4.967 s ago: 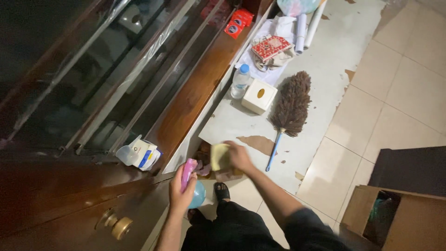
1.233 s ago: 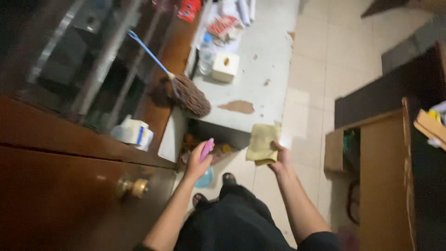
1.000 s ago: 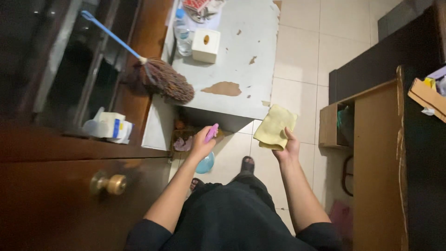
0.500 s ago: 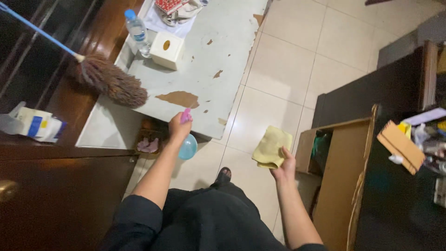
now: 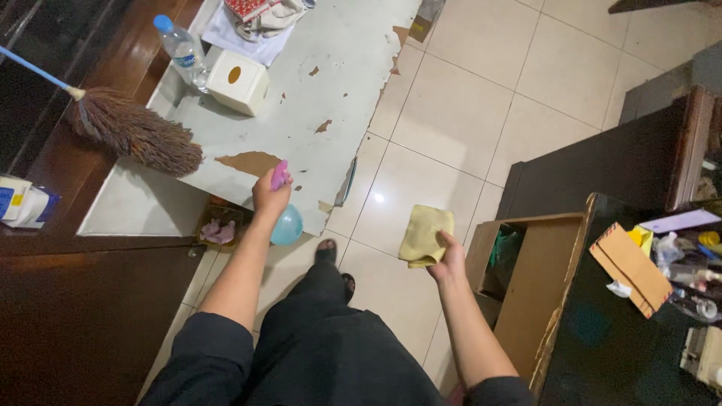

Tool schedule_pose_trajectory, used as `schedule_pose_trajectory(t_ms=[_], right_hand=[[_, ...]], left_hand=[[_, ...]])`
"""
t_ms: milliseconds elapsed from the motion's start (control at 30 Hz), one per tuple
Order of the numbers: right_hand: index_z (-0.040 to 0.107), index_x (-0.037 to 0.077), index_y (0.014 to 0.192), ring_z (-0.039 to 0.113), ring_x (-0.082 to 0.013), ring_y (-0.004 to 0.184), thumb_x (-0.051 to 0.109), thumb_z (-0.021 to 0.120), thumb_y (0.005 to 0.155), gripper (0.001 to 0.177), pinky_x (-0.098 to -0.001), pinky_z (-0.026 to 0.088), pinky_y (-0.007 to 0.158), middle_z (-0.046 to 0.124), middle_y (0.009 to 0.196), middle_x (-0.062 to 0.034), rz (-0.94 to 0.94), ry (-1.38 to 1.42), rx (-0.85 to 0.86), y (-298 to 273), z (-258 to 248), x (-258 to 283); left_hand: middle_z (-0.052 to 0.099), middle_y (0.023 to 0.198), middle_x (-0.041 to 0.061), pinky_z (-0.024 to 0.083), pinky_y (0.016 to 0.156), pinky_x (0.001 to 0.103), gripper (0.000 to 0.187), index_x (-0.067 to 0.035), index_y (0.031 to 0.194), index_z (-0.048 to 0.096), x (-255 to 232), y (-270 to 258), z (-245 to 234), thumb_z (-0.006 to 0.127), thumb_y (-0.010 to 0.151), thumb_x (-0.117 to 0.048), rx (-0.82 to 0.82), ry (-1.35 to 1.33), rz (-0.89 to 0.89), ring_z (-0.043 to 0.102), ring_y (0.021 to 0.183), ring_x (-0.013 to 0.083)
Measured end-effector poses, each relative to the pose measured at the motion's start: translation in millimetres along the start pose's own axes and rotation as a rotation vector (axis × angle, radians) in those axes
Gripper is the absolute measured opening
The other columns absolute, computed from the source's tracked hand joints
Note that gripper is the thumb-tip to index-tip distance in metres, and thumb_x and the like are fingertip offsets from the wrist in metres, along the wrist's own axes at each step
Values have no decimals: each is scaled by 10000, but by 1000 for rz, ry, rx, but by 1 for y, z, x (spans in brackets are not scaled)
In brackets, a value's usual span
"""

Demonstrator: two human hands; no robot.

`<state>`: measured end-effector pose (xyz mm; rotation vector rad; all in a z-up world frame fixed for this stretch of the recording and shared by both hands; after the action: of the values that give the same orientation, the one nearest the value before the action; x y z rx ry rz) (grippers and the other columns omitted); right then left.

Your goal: Cleaning a wooden cabinet, a table, and a desk using a spray bottle and cloth.

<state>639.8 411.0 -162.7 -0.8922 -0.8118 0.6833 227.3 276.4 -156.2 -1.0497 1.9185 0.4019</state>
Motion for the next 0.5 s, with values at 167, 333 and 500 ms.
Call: schedule_pose_trajectory(t_ms=[167,333,500], right_hand=[[500,-1,1380,569,-379,1272,168,539,988,429,-605,434,1121,564,1375,-179,34,-79,127,83,14,3],[469,9,1404,572,-403,1263,111,510,974,444,-619,464,1089,555,1376,-216,53,-190,235,114,83,8],[446,58,1455,556,-417,1259,96,462,965,491,-617,473,1069,538,1392,-223,-7,-479,174,143,173,10]], left_hand=[[774,1002,52,542,847,329,224,-104,1084,738,-4,11,5,694,865,-111,18,-36,-54,727,945,183],[759,1129,53,529,916,305,421,-78,1238,691,9,16,6,631,825,-23,43,-181,4,707,1045,159],[711,1241,47,507,979,284,495,-47,1354,595,1,23,0,618,865,22,34,-435,-11,664,1157,140]])
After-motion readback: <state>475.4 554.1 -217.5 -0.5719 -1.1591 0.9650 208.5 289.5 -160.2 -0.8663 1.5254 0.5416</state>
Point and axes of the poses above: each hand's wrist, its own y-axis towards the middle knuckle, its own z-axis out of the palm, x = y × z, the point moved 3 cm from there along y, towards the middle knuckle
